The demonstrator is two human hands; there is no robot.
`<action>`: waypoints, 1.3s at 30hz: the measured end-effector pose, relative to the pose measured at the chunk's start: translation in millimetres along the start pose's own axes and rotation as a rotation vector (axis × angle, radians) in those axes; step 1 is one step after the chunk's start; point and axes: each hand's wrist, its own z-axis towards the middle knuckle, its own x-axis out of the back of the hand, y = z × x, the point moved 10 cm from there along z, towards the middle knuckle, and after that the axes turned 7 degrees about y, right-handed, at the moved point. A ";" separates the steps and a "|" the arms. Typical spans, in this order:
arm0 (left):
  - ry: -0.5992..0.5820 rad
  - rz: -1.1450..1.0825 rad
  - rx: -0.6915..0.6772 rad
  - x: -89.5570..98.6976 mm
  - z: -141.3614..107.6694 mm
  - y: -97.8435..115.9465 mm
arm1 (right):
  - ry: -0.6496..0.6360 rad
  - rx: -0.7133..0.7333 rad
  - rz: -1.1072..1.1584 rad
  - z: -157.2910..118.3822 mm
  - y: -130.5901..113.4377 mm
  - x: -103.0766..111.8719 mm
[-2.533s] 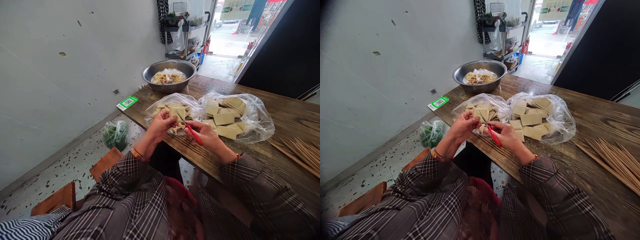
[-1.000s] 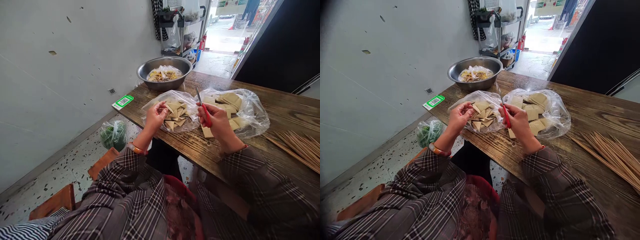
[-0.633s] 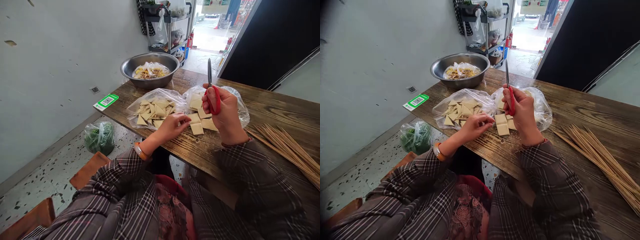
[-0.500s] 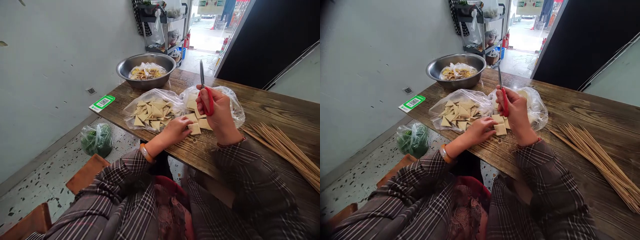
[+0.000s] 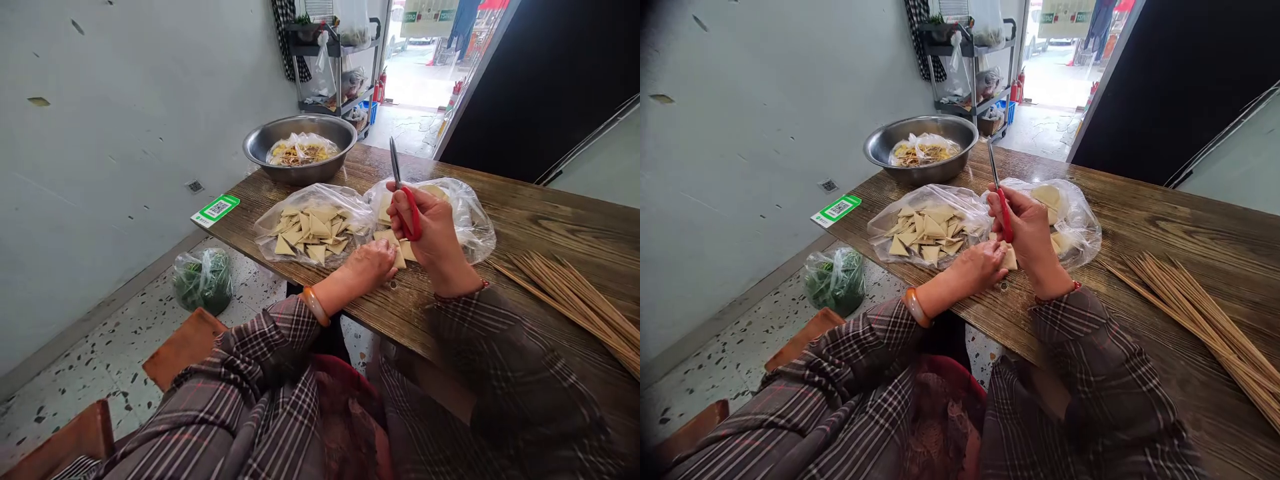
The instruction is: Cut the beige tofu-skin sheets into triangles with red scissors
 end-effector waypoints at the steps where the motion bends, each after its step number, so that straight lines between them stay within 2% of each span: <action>1: -0.007 0.012 -0.004 -0.7 -0.3 -0.2 | 0.006 -0.002 0.006 -0.3 0.6 0.3; 6: 0.049 0.017 0.008 0.3 -1.8 -6.8 | 0.016 0.000 -0.006 -1.8 3.1 -0.1; 11: 0.137 -0.182 0.083 5.0 -7.1 -22.0 | 0.018 0.011 -0.027 -3.8 4.8 0.5; 14: 0.322 -0.496 0.199 17.0 -20.1 -47.0 | 0.005 0.018 0.001 -6.1 6.3 0.2; 16: 0.444 -0.817 0.322 20.2 -34.7 -71.0 | -0.010 0.017 0.011 -8.6 7.3 -1.7; 20: 0.530 -1.496 0.542 14.8 -63.8 -104.1 | -0.047 -0.001 -0.018 -16.0 6.5 -10.0; 23: 0.660 -1.734 0.640 26.6 -87.0 -125.4 | -0.106 -0.017 -0.042 -26.1 3.7 -21.8; 27: 0.763 -1.864 0.663 41.3 -108.9 -148.3 | -0.141 -0.093 -0.064 -53.6 14.2 -32.7; 30: 0.774 -1.910 0.608 47.6 -115.7 -155.6 | -0.197 -0.141 -0.089 -87.5 31.8 -41.2; 35: 0.730 -1.845 0.579 46.0 -117.0 -149.9 | -0.134 -0.269 -0.134 -139.0 65.7 -33.7; 39: 0.641 -1.745 0.492 50.4 -110.1 -132.2 | -0.073 -0.322 -0.148 -159.6 72.3 -25.4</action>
